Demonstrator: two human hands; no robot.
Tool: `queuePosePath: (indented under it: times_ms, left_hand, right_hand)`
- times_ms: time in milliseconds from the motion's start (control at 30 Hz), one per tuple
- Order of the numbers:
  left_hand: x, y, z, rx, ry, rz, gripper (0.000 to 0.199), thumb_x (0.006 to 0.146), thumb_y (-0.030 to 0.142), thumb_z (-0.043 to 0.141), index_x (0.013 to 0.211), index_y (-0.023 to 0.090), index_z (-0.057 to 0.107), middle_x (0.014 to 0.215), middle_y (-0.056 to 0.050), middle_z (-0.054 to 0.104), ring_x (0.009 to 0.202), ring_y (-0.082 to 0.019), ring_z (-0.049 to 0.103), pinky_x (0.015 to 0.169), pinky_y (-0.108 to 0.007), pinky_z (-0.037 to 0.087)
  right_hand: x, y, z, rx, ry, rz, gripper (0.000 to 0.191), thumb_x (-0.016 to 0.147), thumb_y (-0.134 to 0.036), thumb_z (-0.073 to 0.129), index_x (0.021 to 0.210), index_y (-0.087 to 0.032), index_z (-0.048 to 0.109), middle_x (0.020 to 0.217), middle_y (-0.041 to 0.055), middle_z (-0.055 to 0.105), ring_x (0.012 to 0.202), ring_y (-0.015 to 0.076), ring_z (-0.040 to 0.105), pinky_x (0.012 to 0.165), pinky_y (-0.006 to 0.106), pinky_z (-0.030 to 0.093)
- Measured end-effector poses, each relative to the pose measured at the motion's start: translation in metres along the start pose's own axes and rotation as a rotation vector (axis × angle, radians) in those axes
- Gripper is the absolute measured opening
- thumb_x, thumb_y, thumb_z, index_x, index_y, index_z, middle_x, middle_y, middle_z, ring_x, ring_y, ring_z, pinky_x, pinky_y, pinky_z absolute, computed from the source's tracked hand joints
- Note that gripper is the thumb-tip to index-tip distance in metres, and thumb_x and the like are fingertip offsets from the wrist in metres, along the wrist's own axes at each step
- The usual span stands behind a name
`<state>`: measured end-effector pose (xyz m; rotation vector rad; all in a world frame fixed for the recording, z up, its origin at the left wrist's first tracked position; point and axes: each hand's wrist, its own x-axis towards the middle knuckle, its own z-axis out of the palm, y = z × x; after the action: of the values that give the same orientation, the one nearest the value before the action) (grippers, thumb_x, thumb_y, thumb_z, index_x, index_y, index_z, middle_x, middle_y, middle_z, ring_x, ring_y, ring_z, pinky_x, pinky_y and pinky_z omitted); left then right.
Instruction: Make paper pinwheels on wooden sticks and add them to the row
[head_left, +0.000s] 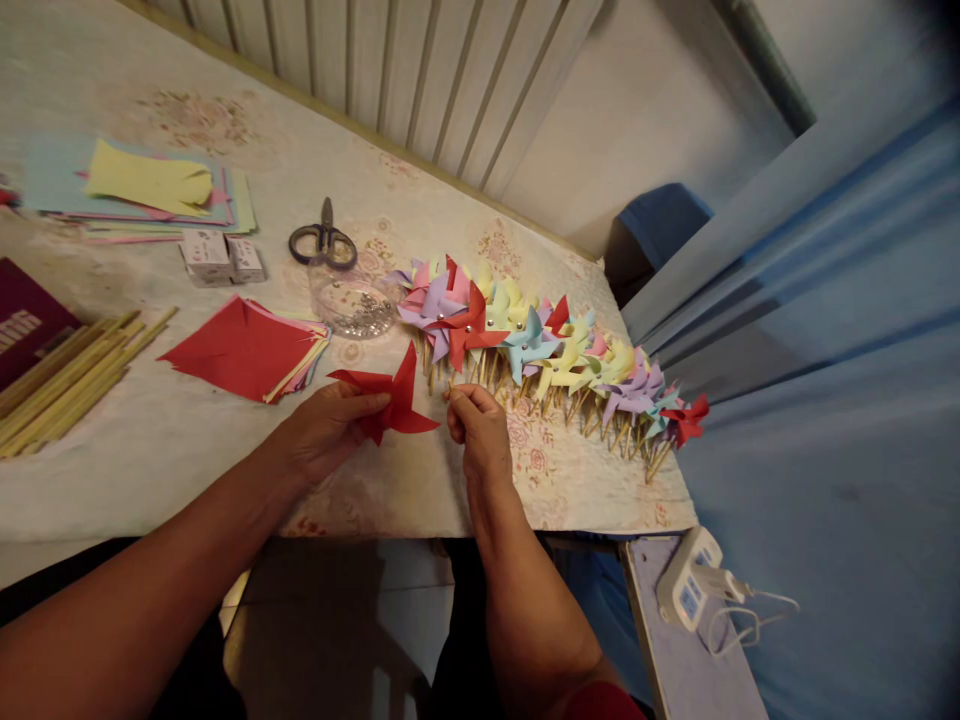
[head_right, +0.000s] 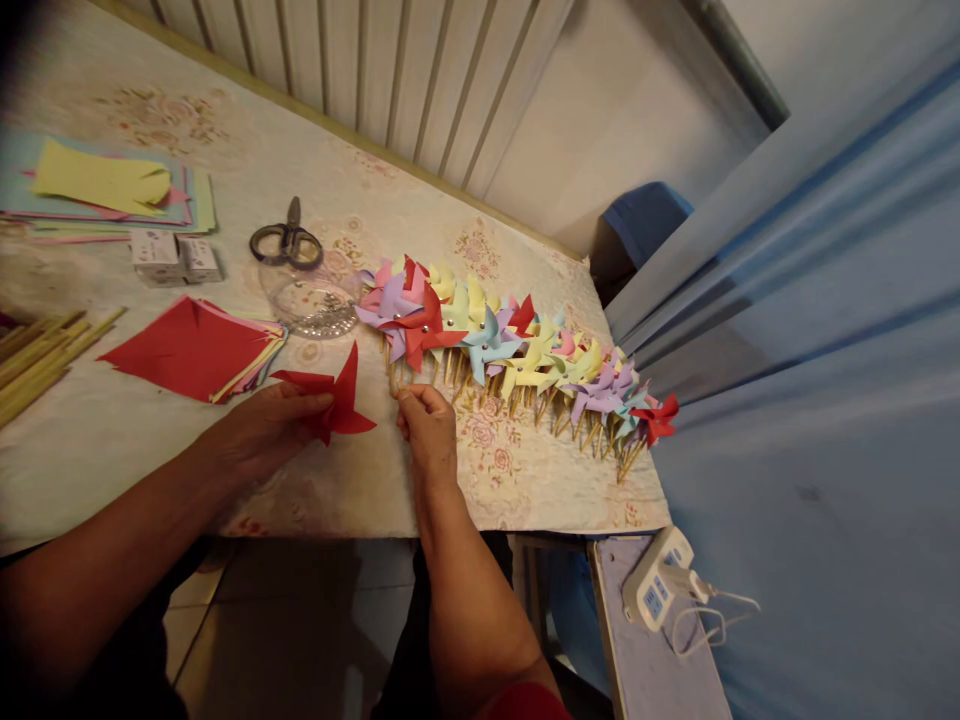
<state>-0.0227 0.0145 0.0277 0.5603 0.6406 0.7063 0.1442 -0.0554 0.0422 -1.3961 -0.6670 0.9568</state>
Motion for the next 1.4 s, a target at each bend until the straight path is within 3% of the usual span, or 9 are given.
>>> queuePosePath:
  times_ms: [433,900,1400]
  left_hand:
    - [-0.0027,0.0019,0.0068,0.007,0.004,-0.009,0.014,0.064,0.01,0.082,0.076,0.008,0.074,0.073,-0.006,0.073,0.062,-0.012,0.062,0.06,-0.021,0.049]
    - [0.005,-0.0045,0.0081,0.045,-0.044,-0.006,0.007,0.066,0.014,0.08,0.069,0.012,0.074,0.067,-0.005,0.07,0.053,-0.01,0.058,0.05,-0.021,0.045]
    - [0.0015,-0.0019,0.0071,0.026,-0.012,-0.01,0.01,0.064,0.013,0.08,0.074,0.011,0.076,0.071,-0.006,0.073,0.058,-0.011,0.06,0.056,-0.021,0.047]
  right_hand:
    - [-0.0008,0.0023,0.0005,0.002,-0.015,-0.013,0.015,0.074,-0.034,0.066,0.068,-0.021,0.061,0.047,-0.0096,0.043,0.043,0.0069,0.029,0.046,0.023,0.02]
    - [-0.0017,-0.001,0.0033,0.003,-0.014,-0.02,0.019,0.074,-0.037,0.066,0.067,-0.021,0.059,0.048,-0.0097,0.04,0.043,0.0067,0.025,0.045,0.023,0.017]
    - [0.0013,0.0056,0.0041,0.045,-0.094,0.043,0.021,0.076,-0.04,0.067,0.082,-0.021,0.063,0.049,-0.0109,0.041,0.038,0.0042,0.023,0.04,0.021,0.014]
